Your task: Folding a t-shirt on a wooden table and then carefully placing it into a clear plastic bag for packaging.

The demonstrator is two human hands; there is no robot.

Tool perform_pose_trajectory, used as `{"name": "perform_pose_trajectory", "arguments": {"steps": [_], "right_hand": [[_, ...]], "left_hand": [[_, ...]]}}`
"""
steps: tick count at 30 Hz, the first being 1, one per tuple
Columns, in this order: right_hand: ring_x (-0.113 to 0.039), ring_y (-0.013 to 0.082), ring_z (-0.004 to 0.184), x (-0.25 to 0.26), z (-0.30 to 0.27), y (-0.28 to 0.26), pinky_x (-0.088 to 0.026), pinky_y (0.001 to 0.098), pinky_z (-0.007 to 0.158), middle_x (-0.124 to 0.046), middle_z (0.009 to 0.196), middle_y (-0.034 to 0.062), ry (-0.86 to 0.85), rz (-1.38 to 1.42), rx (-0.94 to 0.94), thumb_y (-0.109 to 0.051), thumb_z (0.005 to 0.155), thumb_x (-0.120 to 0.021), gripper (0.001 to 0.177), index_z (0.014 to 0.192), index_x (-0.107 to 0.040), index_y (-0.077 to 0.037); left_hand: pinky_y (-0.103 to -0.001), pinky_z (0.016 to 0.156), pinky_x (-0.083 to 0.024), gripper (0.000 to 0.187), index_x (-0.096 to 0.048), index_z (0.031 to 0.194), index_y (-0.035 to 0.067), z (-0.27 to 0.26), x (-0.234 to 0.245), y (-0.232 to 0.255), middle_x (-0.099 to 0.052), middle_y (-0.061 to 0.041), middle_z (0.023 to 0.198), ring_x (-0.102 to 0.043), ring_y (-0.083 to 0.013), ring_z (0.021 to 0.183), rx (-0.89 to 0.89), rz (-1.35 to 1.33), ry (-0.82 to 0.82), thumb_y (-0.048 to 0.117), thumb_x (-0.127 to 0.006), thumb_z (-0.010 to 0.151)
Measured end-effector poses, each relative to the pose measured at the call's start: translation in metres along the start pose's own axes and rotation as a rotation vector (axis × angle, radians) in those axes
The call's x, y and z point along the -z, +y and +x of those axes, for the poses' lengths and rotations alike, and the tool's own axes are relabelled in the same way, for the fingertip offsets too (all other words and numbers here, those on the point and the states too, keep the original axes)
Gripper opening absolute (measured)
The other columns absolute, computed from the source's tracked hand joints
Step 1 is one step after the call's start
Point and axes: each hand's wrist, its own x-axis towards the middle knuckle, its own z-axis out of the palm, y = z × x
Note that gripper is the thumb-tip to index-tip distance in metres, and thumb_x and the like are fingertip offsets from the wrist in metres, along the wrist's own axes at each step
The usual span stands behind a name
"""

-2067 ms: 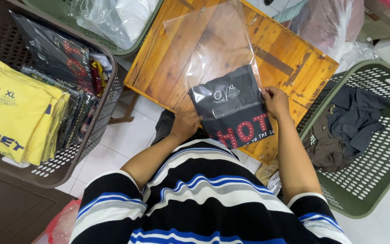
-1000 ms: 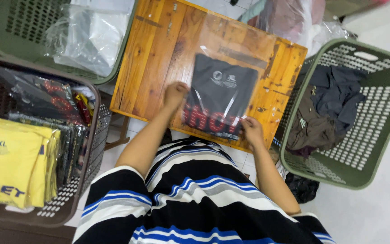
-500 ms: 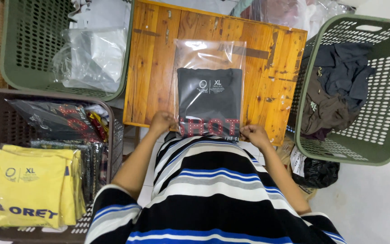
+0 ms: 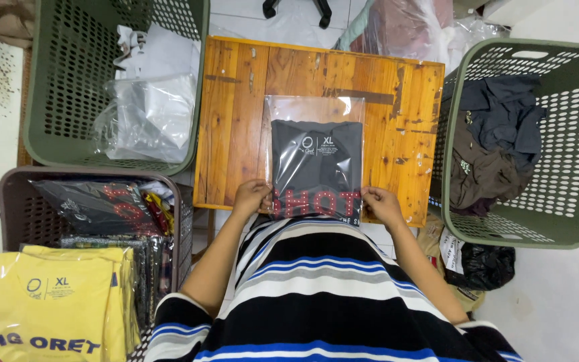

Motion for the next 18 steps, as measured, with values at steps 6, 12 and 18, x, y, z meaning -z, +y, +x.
{"name": "perform_pose_trajectory", "arguments": {"steps": [6,12,18], "right_hand": [[-0.057,0.0186,0.064,-0.010,0.032,-0.016,-0.048,0.0294,0.055,-0.061,0.068,0.0082,0.072,0.052,0.022,-0.019,0.074,-0.067,0.016,0.085,-0.067,-0.007],[-0.057,0.0160,0.058,-0.004,0.077,-0.032,-0.048,0.0284,0.054,-0.060,0.067,0.0058,0.137,0.244,0.033,-0.024,0.076,-0.068,0.014,0.083,-0.066,-0.013],[-0.053,0.0181,0.051,-0.003,0.044,0.003,-0.047,0.0300,0.045,-0.055,0.059,0.0093,-0.008,0.376,-0.147,-0.024,0.077,-0.066,0.019,0.083,-0.061,-0.006]], "left_hand": [[-0.024,0.050,-0.043,0.022,-0.067,0.081,0.013,0.038,-0.016,0.020,-0.062,-0.005,0.066,-0.057,-0.0130,0.061,-0.144,-0.048,0.140,0.020,-0.073,0.061],[-0.027,0.056,-0.045,0.025,-0.064,0.083,0.006,0.043,-0.021,0.079,-0.060,-0.006,0.070,-0.056,-0.0141,0.064,-0.062,-0.360,0.262,0.021,-0.071,0.064],[-0.029,0.052,-0.049,0.025,-0.056,0.090,0.009,0.003,-0.008,0.048,-0.057,-0.008,0.074,-0.060,-0.0202,0.064,0.111,-0.335,-0.028,0.025,-0.064,0.073]]}}
